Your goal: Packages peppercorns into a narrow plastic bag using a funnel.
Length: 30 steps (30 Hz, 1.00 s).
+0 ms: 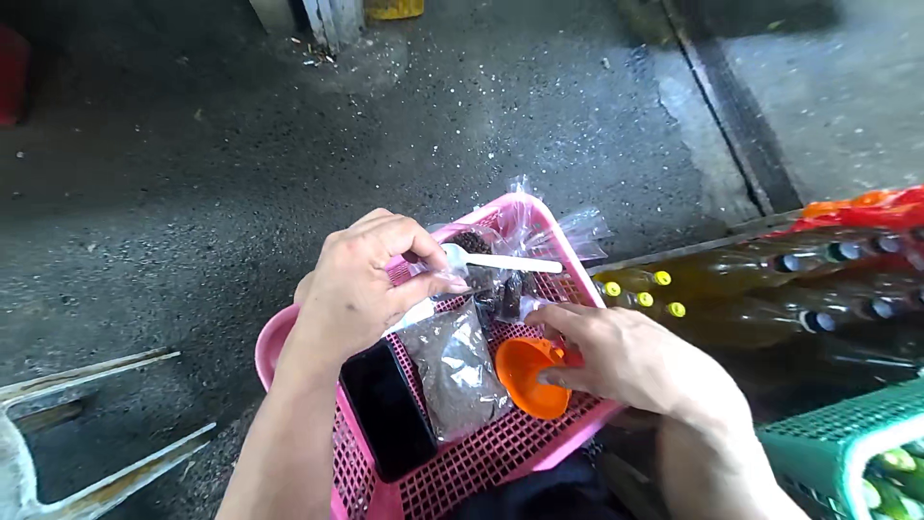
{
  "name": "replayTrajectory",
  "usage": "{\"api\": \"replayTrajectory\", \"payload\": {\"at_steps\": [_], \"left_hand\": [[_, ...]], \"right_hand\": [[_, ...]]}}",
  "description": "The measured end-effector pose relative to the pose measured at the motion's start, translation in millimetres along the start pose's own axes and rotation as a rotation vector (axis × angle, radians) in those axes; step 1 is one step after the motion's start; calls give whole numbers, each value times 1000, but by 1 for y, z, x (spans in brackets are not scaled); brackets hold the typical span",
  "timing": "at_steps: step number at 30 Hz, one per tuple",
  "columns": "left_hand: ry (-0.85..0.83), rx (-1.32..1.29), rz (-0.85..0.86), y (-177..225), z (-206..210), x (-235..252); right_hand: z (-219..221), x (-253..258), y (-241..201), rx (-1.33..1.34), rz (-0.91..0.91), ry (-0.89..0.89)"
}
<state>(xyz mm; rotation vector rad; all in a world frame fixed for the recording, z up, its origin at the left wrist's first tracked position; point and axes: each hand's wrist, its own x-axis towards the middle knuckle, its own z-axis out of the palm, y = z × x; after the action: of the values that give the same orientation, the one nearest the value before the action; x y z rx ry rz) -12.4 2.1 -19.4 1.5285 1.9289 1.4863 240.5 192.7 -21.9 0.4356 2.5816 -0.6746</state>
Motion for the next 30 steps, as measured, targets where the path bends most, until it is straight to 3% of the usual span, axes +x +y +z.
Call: {"api": "replayTrajectory", "payload": {"at_steps": [2, 9, 13, 17, 30], "left_hand": [[-10, -15, 25, -2, -2, 0], [-61, -41, 85, -4, 1, 1], [-79, -46, 69, -3, 4, 0], [-125, 1, 84, -4, 13, 0], [-142, 9, 97, 0, 15, 0]], "right_hand": [[7, 3, 5, -1, 36, -30], [-17, -22, 9, 27, -256, 285], [-43, -26, -5, 540, -443, 614], [-57, -16, -23, 838, -441, 909], [-48, -2, -14, 917, -476, 903]]}}
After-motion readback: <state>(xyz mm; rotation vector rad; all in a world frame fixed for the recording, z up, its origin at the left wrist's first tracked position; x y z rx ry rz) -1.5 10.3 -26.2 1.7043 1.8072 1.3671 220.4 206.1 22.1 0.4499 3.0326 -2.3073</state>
